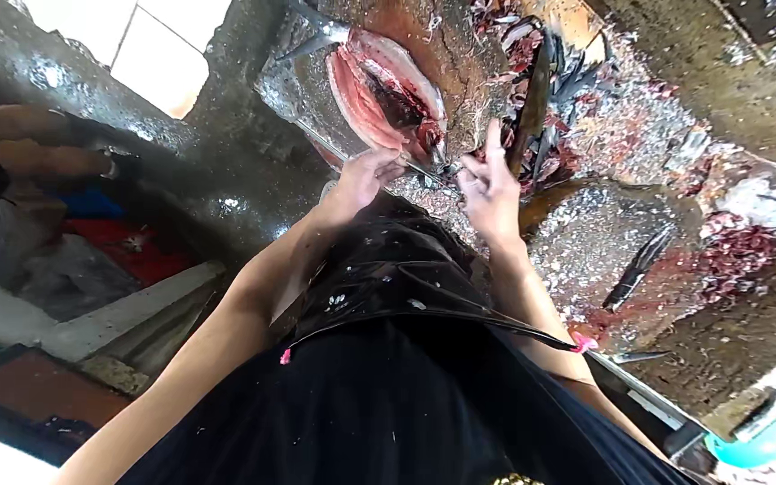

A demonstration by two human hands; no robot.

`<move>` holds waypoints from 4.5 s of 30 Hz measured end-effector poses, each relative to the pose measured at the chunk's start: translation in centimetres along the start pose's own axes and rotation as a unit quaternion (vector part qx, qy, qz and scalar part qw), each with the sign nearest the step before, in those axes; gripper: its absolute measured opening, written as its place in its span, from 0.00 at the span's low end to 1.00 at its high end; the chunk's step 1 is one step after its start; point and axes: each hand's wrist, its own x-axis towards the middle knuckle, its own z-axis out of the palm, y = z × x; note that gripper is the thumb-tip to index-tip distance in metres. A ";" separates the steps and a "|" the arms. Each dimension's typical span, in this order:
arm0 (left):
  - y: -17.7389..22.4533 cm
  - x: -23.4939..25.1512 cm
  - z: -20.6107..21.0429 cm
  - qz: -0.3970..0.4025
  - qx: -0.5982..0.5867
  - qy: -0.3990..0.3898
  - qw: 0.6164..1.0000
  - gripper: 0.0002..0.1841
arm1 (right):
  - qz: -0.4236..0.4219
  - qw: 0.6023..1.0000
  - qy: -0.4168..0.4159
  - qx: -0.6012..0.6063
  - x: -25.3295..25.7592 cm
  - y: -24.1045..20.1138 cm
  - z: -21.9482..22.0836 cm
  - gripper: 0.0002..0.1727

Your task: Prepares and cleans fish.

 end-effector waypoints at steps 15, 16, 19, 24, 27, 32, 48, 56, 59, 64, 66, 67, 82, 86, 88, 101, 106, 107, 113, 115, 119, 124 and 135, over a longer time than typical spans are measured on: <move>1.0 0.2 -1.2 0.025 0.015 -0.051 0.998 0.13 | -0.076 0.938 -0.205 -0.268 0.3 -1.9 -0.7 0.29; 1.0 0.4 -1.3 0.027 0.012 -0.051 0.998 0.13 | -0.073 0.936 -0.214 -0.269 0.7 -1.6 -0.2 0.30; 0.8 0.5 -1.6 0.040 0.008 -0.059 0.997 0.12 | -0.063 0.936 -0.224 -0.266 1.0 -1.5 0.8 0.31; 1.1 0.4 -2.2 0.049 0.021 -0.074 0.996 0.13 | -0.072 0.930 -0.226 -0.279 1.6 -1.6 1.8 0.31; 1.4 0.3 -1.9 0.052 0.027 -0.072 0.996 0.12 | -0.085 0.932 -0.219 -0.276 1.8 -1.5 2.3 0.30; 1.2 0.2 -1.7 0.054 0.049 -0.084 0.994 0.11 | -0.090 0.933 -0.215 -0.273 2.5 -1.9 3.3 0.30; 0.3 1.1 -2.9 0.092 -0.060 -0.036 0.993 0.11 | 0.000 0.981 -0.186 0.044 0.5 -0.7 -2.8 0.23; 0.1 1.2 -3.0 0.128 -0.036 -0.062 0.989 0.13 | 0.010 0.962 -0.263 0.069 1.6 1.2 -1.2 0.23; 0.1 1.2 -3.2 0.135 -0.032 -0.069 0.988 0.14 | 0.016 0.956 -0.268 0.120 2.0 1.8 -0.3 0.23; -0.1 0.9 -2.9 0.131 -0.035 -0.077 0.988 0.14 | 0.032 0.956 -0.283 0.065 2.7 1.3 1.4 0.24; -0.1 0.8 -2.9 0.135 -0.025 -0.082 0.987 0.14 | 0.009 0.967 -0.255 0.023 2.7 0.9 2.0 0.24; -0.2 0.8 -2.9 0.139 -0.011 -0.083 0.987 0.16 | -0.010 0.973 -0.231 0.015 2.4 0.8 2.3 0.24; -1.8 1.1 -1.9 0.140 0.080 -0.009 0.987 0.28 | 0.135 0.900 -0.258 0.325 -0.8 1.0 -2.1 0.15; -1.9 1.0 -2.0 0.155 0.064 -0.027 0.986 0.31 | 0.181 0.898 -0.260 0.307 -1.1 0.9 -1.9 0.17; -1.9 1.1 -2.0 0.163 0.059 -0.030 0.984 0.31 | 0.199 0.894 -0.254 0.310 -1.1 0.7 -1.8 0.18; -2.0 1.3 -1.6 0.174 0.060 -0.004 0.983 0.34 | 0.006 0.969 -0.246 0.028 -2.2 1.9 -0.1 0.18; -0.5 1.6 -1.6 0.115 0.034 0.046 0.992 0.16 | -0.077 0.988 -0.130 0.010 -2.1 2.8 0.4 0.26; 0.3 1.9 -1.6 0.110 0.024 0.064 0.992 0.14 | -0.070 0.990 -0.125 0.010 -1.9 2.8 0.3 0.26; 1.5 2.4 -2.4 0.167 -0.012 0.039 0.985 0.20 | -0.015 0.991 -0.129 0.025 -1.6 3.4 0.1 0.22; 0.9 2.1 -2.8 0.178 0.009 0.002 0.984 0.28 | -0.003 0.993 -0.111 -0.026 -1.1 3.6 0.0 0.22; 1.3 2.2 -3.4 0.151 0.025 0.048 0.987 0.24 | -0.040 0.972 -0.044 -0.227 0.6 3.4 -0.1 0.32; 1.7 1.9 -3.0 0.102 0.076 0.061 0.990 0.17 | -0.027 0.924 -0.101 -0.367 5.4 1.8 0.7 0.36; 7.5 3.6 -4.0 0.169 0.179 0.043 0.968 0.37 | 0.165 0.949 -0.013 -0.269 1.4 4.3 -1.9 0.32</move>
